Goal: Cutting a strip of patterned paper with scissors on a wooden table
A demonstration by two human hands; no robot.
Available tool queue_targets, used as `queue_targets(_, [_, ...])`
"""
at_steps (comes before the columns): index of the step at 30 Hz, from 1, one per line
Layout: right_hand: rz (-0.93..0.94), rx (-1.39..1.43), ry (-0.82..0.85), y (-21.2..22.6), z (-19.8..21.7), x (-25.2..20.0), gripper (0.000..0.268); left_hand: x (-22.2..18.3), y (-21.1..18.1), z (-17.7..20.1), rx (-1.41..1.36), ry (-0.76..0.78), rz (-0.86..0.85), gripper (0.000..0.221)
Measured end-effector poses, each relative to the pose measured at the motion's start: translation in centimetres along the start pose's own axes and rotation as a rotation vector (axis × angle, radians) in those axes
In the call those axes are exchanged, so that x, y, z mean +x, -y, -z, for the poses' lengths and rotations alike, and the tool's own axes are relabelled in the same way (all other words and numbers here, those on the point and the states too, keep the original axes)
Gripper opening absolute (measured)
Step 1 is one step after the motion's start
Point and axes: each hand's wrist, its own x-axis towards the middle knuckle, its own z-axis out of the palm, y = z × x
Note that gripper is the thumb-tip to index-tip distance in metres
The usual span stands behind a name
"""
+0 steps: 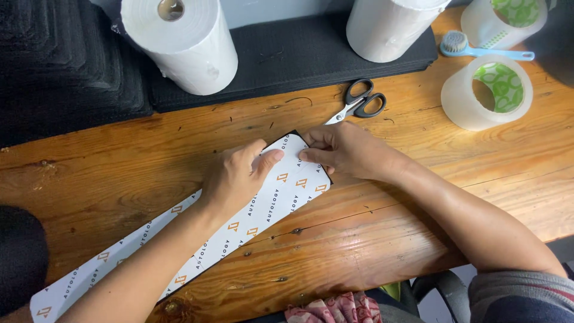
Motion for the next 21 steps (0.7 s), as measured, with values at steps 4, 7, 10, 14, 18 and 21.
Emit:
queue_targets(4, [0.041, 0.142, 0.012, -1.2, -0.4, -0.1, 0.018, 0.2, 1.5, -0.5, 0.035, -0.06, -0.052, 0.045])
queue_targets(7, [-0.008, 0.196, 0.061, -1.0, -0.4, -0.3, 0.021, -0.2, 2.6, -0.3, 0.048, -0.141, -0.047, 0.046])
queue_targets(10, [0.004, 0.283, 0.073, -1.8, -1.6, 0.3, 0.02, -0.5, 3.5, -0.3, 0.066, -0.158, -0.047, 0.047])
queue_targets(14, [-0.003, 0.247, 0.008, -2.3, -2.5, 0.4, 0.017, -0.4, 3.3, 0.3, 0.036, -0.129, -0.028, 0.048])
queue_targets(18, [-0.005, 0.195, -0.05, -1.7, -2.2, -0.1, 0.014, -0.3, 3.4, 0.4, -0.013, -0.086, 0.033, 0.047])
queue_targets(21, [0.006, 0.224, -0.066, -2.2, -2.7, 0.1, 0.013, -0.3, 3.5, 0.6, -0.047, -0.048, 0.07, 0.044])
